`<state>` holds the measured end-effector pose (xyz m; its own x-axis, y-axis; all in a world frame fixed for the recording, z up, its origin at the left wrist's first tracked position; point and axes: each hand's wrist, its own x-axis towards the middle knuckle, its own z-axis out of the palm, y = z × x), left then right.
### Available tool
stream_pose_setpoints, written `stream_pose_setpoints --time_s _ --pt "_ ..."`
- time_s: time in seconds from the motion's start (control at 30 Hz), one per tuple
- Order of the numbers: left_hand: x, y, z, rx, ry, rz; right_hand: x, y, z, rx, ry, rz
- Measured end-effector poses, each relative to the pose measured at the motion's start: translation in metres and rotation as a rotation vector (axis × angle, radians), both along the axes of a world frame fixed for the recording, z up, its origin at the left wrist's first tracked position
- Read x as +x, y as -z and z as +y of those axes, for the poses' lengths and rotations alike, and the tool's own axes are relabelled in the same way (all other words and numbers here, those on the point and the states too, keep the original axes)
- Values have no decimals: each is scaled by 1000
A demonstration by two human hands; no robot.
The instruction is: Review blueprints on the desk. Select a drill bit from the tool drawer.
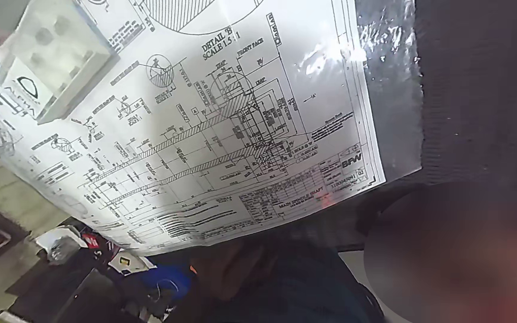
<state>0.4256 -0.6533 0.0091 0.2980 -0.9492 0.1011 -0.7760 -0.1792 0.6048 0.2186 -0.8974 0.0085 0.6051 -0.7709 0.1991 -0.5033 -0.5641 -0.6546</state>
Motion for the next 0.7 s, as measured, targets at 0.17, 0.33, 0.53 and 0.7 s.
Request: stream_pose_setpoints --time_s 0.17,0.33,0.53,0.7 --pt "-2 -2 -1 14 -13 7 2 -2 -1 -23 -4 12" --pt "-1 -1 -2 13 -12 6 3 -2 0 -22 1 18" --pt "0 -1 -3 -2 0 4 3 -3 0 -30 4 29" --pt "0 -2 -3 -6 -8 15 3 -2 0 -12 0 30"
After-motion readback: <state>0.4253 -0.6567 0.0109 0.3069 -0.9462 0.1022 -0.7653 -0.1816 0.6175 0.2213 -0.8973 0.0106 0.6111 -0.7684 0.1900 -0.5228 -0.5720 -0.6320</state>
